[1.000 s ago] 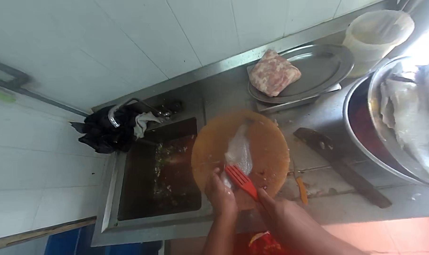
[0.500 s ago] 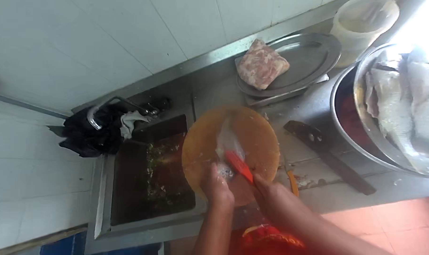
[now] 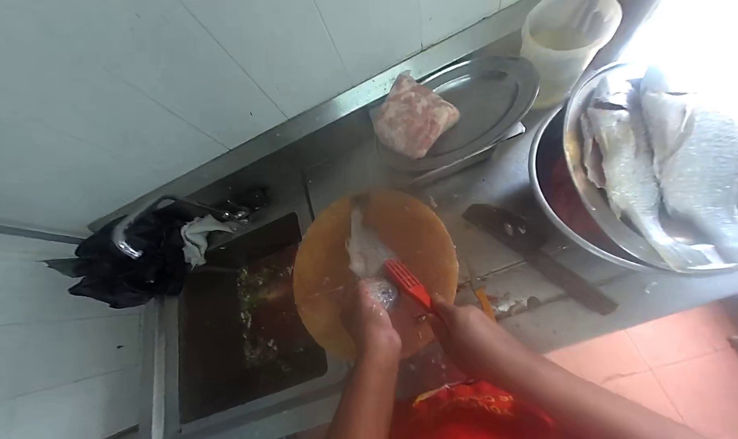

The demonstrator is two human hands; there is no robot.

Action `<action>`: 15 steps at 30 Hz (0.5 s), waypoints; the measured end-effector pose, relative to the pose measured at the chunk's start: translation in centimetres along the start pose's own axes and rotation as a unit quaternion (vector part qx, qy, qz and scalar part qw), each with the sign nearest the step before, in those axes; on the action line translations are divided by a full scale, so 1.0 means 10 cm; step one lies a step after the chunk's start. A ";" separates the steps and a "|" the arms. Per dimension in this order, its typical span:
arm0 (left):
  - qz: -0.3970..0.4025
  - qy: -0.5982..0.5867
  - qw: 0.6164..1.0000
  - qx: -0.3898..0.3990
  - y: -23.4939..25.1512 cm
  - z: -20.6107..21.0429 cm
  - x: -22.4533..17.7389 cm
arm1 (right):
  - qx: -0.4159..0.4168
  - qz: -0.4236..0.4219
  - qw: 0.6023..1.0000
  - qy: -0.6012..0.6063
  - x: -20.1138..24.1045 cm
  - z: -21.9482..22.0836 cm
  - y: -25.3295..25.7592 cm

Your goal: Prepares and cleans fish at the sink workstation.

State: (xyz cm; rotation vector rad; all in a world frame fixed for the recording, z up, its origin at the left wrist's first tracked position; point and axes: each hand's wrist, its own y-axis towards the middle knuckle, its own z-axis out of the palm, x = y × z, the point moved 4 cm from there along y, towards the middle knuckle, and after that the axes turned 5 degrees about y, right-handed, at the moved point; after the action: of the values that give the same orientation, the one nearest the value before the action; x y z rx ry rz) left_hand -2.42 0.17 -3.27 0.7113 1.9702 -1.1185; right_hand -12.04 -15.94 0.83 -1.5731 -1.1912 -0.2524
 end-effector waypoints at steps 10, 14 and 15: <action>-0.064 -0.066 0.996 0.022 -0.07 0.17 -0.08 | -0.054 -0.007 0.998 0.022 0.00 0.02 -0.10; -0.107 -0.166 0.977 0.084 -0.14 0.22 -0.09 | -0.066 -0.026 0.997 0.014 -0.01 0.02 -0.32; -0.120 -0.185 0.971 0.097 -0.19 0.27 -0.08 | -0.083 -0.023 0.996 0.012 -0.01 -0.03 -0.23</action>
State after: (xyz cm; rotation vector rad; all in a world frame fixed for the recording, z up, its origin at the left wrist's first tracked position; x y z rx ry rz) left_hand -2.48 -3.20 -2.65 0.3326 1.6706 -1.4865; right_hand -13.76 -16.47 2.22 -1.6819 -1.2130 -0.4078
